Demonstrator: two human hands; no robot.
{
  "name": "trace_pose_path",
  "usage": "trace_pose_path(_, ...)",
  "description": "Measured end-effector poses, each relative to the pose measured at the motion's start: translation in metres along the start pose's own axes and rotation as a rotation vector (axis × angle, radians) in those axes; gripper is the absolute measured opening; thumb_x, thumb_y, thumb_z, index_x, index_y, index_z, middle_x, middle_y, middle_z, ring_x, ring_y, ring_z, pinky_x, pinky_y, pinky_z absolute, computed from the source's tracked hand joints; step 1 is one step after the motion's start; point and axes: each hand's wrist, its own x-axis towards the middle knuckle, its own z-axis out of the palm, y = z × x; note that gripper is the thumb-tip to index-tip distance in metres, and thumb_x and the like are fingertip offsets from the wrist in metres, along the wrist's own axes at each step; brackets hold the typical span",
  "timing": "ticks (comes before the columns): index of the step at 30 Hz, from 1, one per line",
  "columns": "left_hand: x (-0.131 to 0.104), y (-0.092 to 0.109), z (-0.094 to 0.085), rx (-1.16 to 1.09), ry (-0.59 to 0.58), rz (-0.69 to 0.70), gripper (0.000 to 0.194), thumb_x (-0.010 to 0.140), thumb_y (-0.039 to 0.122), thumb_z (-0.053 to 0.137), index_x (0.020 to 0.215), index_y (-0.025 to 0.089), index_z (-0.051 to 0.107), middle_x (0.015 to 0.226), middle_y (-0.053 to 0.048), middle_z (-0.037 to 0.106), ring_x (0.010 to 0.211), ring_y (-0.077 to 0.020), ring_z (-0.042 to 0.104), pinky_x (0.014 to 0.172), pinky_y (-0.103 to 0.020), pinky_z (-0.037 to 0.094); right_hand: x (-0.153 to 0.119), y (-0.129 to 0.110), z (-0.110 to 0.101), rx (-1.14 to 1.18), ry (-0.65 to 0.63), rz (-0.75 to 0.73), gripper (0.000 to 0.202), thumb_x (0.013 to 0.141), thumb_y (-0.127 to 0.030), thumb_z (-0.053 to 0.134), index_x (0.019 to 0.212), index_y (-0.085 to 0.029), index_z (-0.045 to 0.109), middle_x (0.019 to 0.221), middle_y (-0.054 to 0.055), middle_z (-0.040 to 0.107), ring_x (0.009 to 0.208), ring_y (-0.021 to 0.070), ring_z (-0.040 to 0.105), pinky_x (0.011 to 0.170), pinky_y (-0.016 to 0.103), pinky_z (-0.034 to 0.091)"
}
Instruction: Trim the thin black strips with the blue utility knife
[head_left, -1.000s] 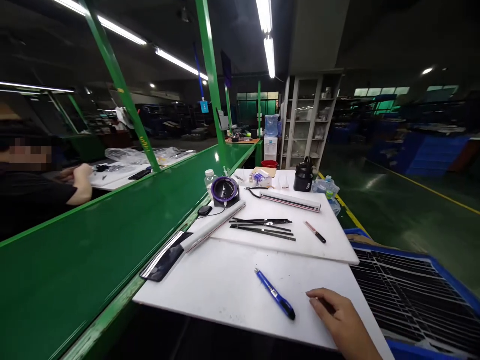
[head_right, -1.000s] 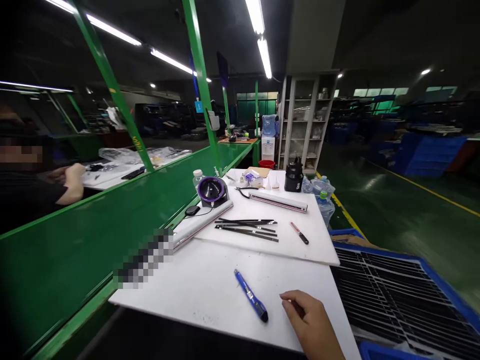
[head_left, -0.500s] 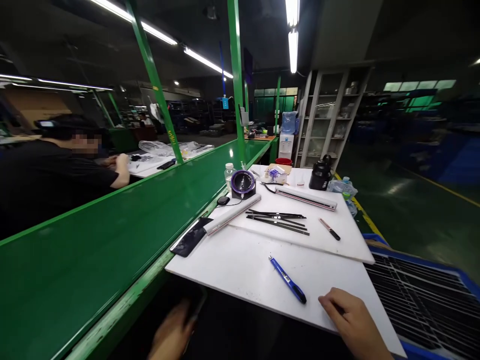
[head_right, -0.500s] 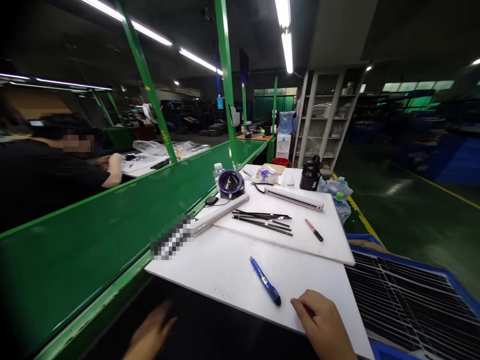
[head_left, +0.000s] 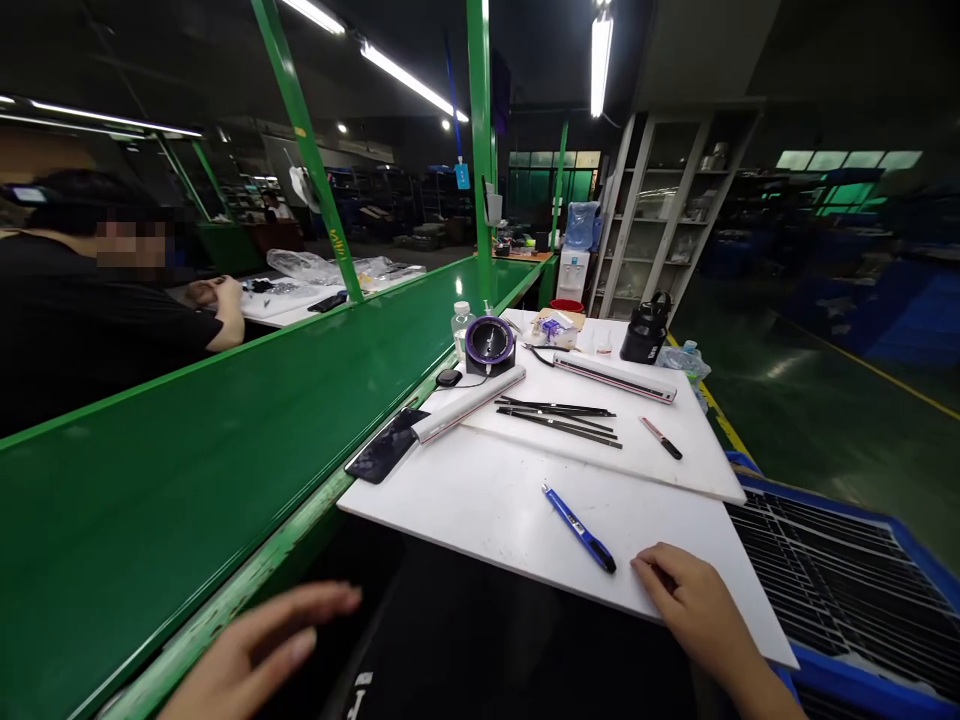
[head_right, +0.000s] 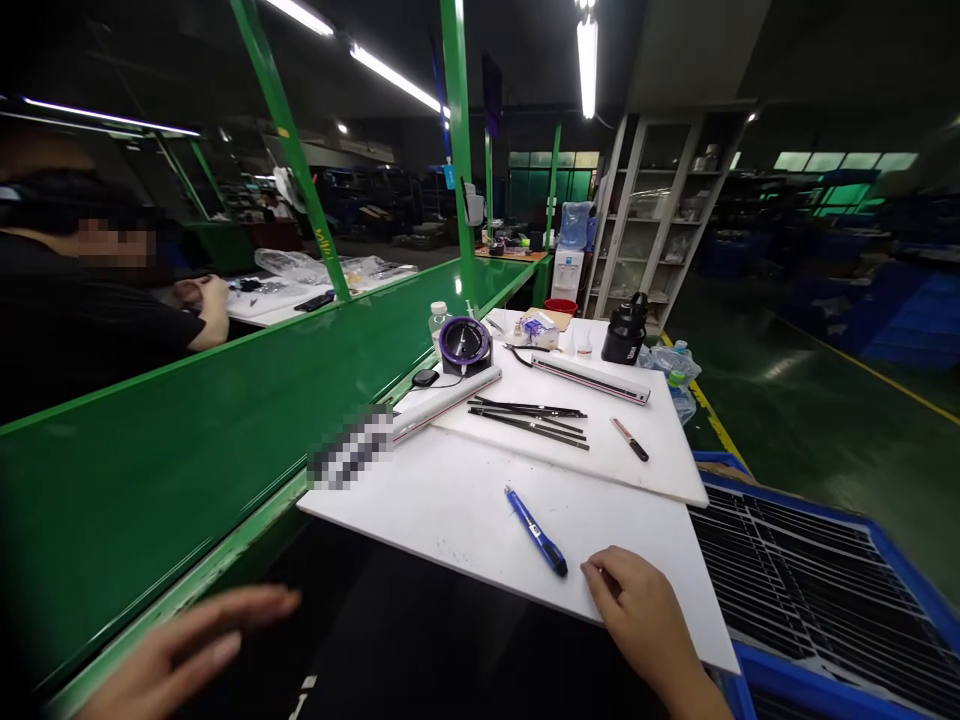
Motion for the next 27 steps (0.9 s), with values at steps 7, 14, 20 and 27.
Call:
trace_pose_path(7, 0.121, 0.059, -0.011, 0.520, 0.475, 0.201, 0.046, 0.089, 0.043, 0.041, 0.120, 0.014, 0.058, 0.123, -0.013, 0.060, 0.120, -0.0286, 0.052, 0.105, -0.044, 0.040, 0.006, -0.002, 0.002, -0.003, 0.013, 0.108, 0.034, 0.101, -0.050, 0.046, 0.093, -0.023, 0.065, 0.088, 0.002, 0.057, 0.076, 0.0229, 0.054, 0.067, 0.033, 0.042)
trace_pose_path(14, 0.109, 0.082, 0.112, 0.619, -0.130, 0.683, 0.084, 0.089, 0.059, 0.042, 0.150, 0.009, 0.012, 0.154, -0.016, 0.022, 0.142, -0.0328, 0.021, 0.115, -0.050, 0.025, 0.035, -0.035, 0.044, -0.199, 0.004, 0.032, 0.040, 0.101, -0.043, 0.041, 0.132, -0.019, 0.050, 0.108, 0.008, 0.049, 0.092, 0.0291, 0.050, 0.080, 0.041, 0.041)
trace_pose_path(20, 0.085, 0.105, 0.177, 0.416, -0.453, 1.132, 0.087, 0.090, 0.063, 0.038, 0.149, 0.005, 0.013, 0.154, -0.017, 0.017, 0.143, -0.0324, 0.015, 0.117, -0.044, 0.020, 0.051, -0.024, 0.029, -0.158, 0.012, 0.099, 0.033, 0.102, -0.034, 0.034, 0.119, -0.016, 0.056, 0.102, 0.009, 0.051, 0.091, 0.0277, 0.052, 0.080, 0.039, 0.042)
trace_pose_path(27, 0.077, 0.021, 0.241, 0.456, -0.651, 1.001, 0.058, 0.090, 0.047, 0.051, 0.143, 0.025, 0.040, 0.136, -0.008, 0.054, 0.116, -0.0329, 0.056, 0.095, -0.046, 0.049, 0.048, -0.017, 0.006, 0.044, -0.011, 0.129, 0.032, 0.104, -0.038, 0.038, 0.117, -0.018, 0.059, 0.094, 0.007, 0.054, 0.084, 0.0248, 0.054, 0.074, 0.034, 0.045)
